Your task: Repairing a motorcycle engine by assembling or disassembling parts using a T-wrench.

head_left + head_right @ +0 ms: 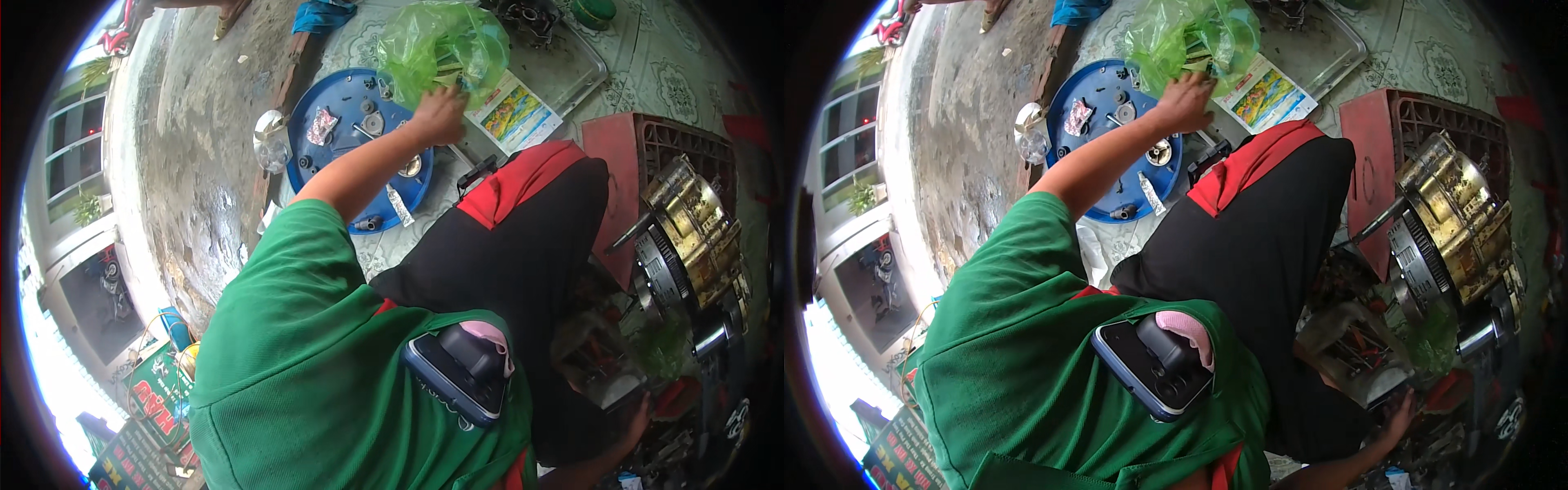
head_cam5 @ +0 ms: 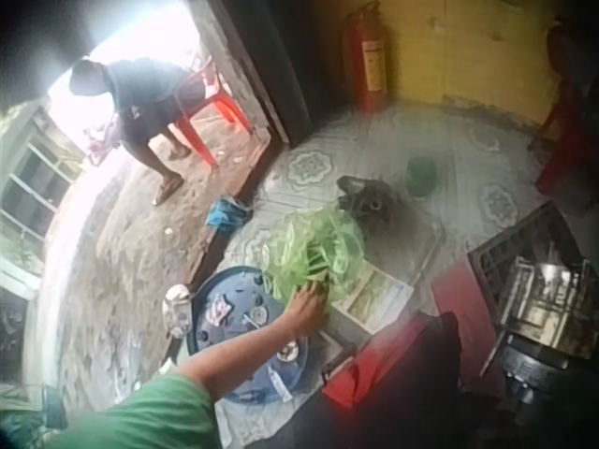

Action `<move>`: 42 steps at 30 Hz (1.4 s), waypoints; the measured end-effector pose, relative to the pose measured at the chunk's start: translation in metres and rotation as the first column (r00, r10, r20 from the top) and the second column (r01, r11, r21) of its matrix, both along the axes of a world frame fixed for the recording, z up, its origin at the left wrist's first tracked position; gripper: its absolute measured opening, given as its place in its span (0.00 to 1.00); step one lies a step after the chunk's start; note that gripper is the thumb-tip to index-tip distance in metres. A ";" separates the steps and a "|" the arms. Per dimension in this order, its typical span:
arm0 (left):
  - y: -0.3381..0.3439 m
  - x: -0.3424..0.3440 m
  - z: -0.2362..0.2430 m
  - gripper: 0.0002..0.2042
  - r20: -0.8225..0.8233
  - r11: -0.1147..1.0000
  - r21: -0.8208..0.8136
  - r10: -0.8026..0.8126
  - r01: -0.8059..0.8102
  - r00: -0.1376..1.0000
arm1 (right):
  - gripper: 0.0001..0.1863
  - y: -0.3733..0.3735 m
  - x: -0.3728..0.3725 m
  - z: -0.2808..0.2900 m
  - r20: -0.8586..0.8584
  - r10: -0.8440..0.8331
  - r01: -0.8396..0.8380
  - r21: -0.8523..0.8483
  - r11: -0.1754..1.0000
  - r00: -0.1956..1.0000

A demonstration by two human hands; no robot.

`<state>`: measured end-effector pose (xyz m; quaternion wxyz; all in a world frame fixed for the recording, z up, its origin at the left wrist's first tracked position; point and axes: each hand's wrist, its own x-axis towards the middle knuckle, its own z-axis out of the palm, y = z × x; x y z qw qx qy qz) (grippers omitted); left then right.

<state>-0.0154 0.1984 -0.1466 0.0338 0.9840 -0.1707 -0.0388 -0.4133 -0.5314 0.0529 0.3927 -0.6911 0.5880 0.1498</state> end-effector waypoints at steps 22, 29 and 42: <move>-0.117 0.115 -0.021 0.41 -0.028 0.593 -0.802 0.090 -0.076 0.996 | 0.28 -0.008 -0.020 -0.004 -0.009 0.023 -0.022 0.065 0.998 1.000; -0.060 0.095 -0.035 0.09 0.044 0.745 -0.574 0.442 -0.339 0.896 | 0.29 -0.022 -0.022 -0.009 0.010 0.021 -0.022 0.157 0.987 1.000; 0.034 0.024 -0.008 0.52 -0.073 0.791 0.237 0.594 -0.564 0.801 | 0.33 -0.021 -0.002 -0.014 -0.097 -0.010 0.012 0.021 1.000 0.995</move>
